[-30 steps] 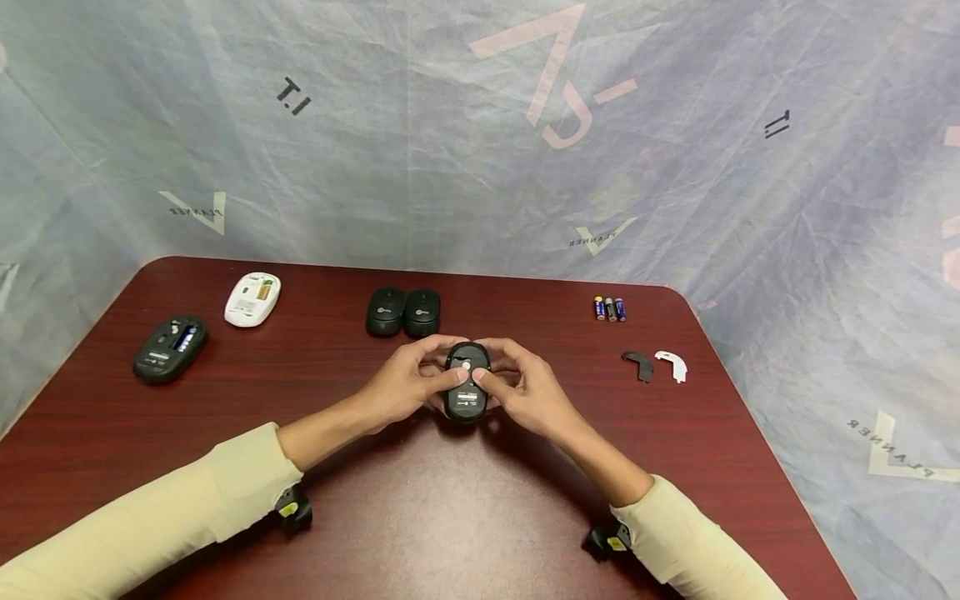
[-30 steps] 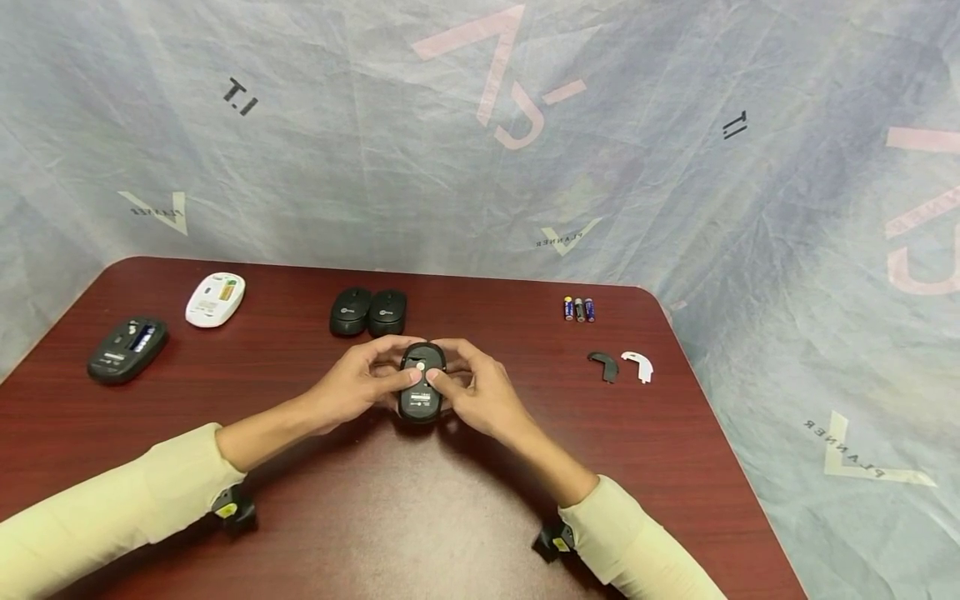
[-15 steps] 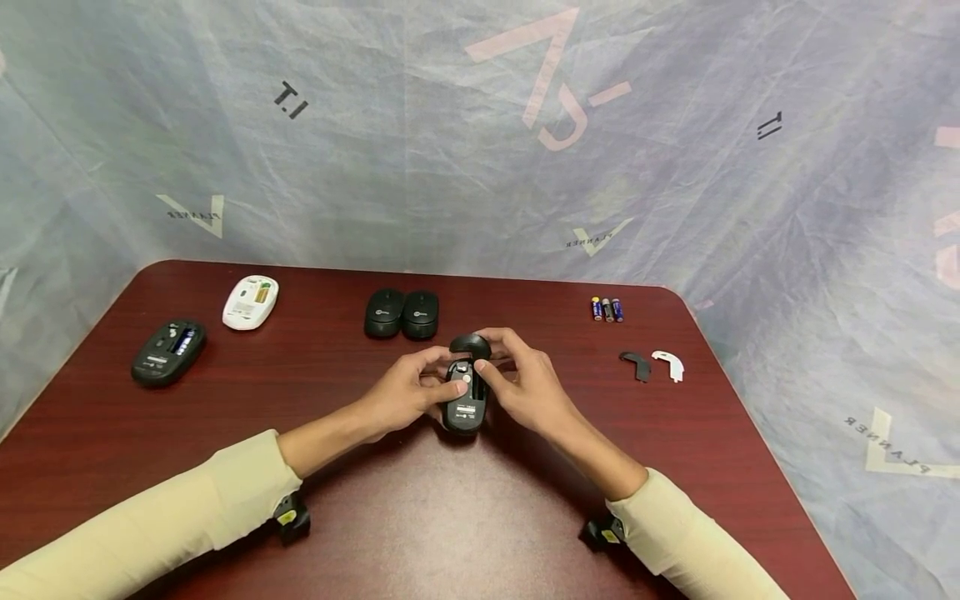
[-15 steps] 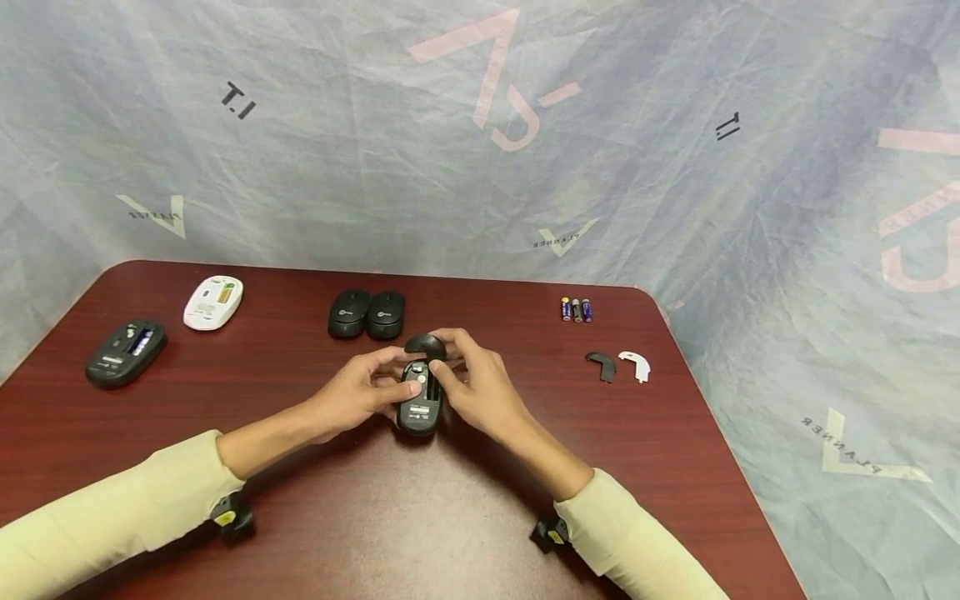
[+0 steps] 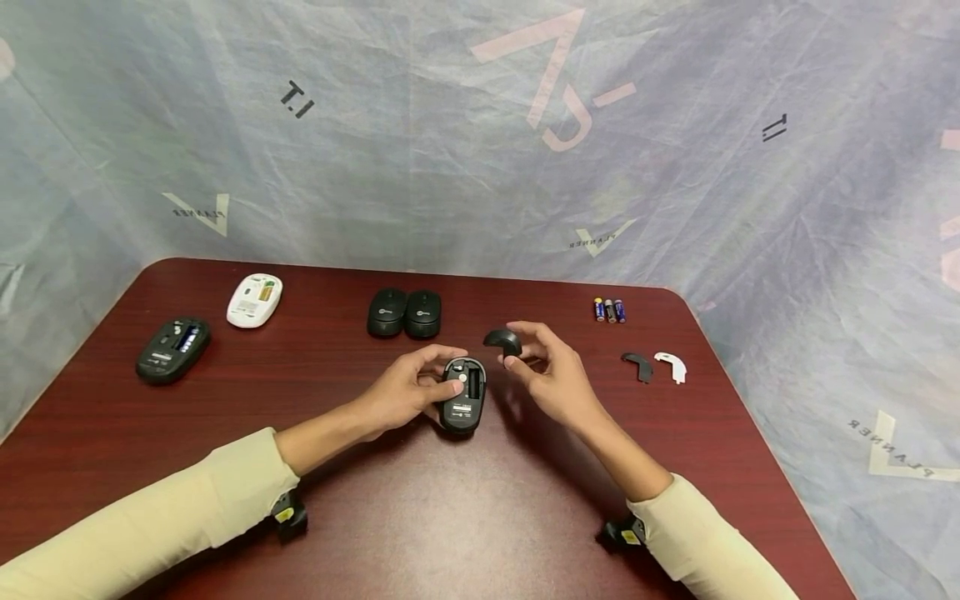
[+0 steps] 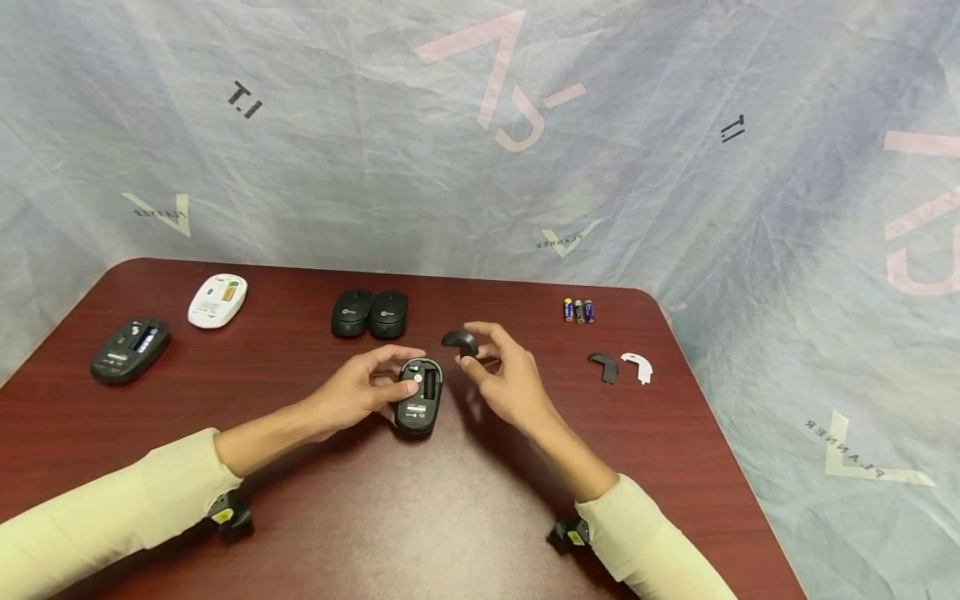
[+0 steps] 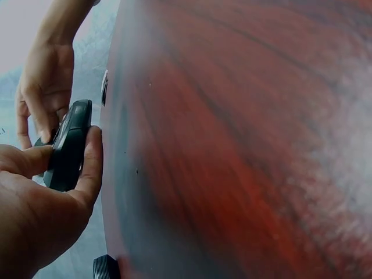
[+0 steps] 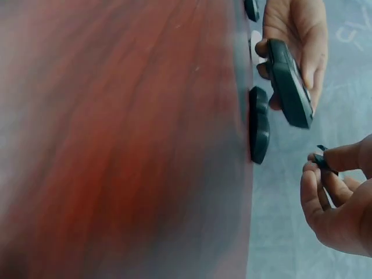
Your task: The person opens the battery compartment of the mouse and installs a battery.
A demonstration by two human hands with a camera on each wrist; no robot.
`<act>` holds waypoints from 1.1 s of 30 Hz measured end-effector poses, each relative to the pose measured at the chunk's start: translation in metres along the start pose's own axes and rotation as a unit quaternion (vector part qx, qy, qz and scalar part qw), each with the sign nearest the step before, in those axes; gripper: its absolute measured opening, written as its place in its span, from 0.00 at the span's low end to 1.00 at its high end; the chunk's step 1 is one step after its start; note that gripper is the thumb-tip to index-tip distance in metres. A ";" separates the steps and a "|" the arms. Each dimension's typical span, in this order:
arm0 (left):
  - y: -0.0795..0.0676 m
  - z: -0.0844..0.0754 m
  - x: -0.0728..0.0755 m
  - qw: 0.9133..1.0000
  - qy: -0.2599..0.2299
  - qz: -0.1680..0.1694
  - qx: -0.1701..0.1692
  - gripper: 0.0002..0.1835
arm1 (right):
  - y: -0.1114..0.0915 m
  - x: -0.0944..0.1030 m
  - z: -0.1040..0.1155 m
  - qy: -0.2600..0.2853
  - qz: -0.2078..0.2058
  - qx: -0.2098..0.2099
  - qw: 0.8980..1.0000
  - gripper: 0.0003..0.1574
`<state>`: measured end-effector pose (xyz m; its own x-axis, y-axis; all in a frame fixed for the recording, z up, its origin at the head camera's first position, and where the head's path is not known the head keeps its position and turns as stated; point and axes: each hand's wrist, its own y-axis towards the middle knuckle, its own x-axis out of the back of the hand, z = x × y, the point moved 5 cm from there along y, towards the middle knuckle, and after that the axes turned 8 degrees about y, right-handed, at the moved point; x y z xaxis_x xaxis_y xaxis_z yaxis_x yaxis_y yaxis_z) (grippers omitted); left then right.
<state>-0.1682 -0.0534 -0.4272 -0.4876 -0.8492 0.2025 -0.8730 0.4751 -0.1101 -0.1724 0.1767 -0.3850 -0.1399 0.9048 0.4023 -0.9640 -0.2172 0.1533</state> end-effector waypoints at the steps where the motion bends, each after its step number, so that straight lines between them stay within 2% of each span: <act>1: 0.000 0.000 0.000 1.000 -0.001 0.001 0.000 0.30 | -0.001 0.002 -0.002 0.002 0.004 -0.006 1.000 0.32; 14: -0.001 0.000 0.005 1.000 -0.009 0.007 0.010 0.33 | -0.014 0.032 -0.028 -0.027 0.060 -0.093 0.993 0.33; 33: -0.002 0.001 0.009 1.000 -0.010 0.005 0.016 0.33 | -0.018 0.085 -0.058 -0.085 0.073 -0.140 0.984 0.34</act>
<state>-0.1711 -0.0618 -0.4264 -0.4961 -0.8491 0.1815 -0.8675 0.4761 -0.1440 -0.1806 0.2790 -0.4060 -0.2643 0.7918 0.5506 -0.9643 -0.2088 -0.1627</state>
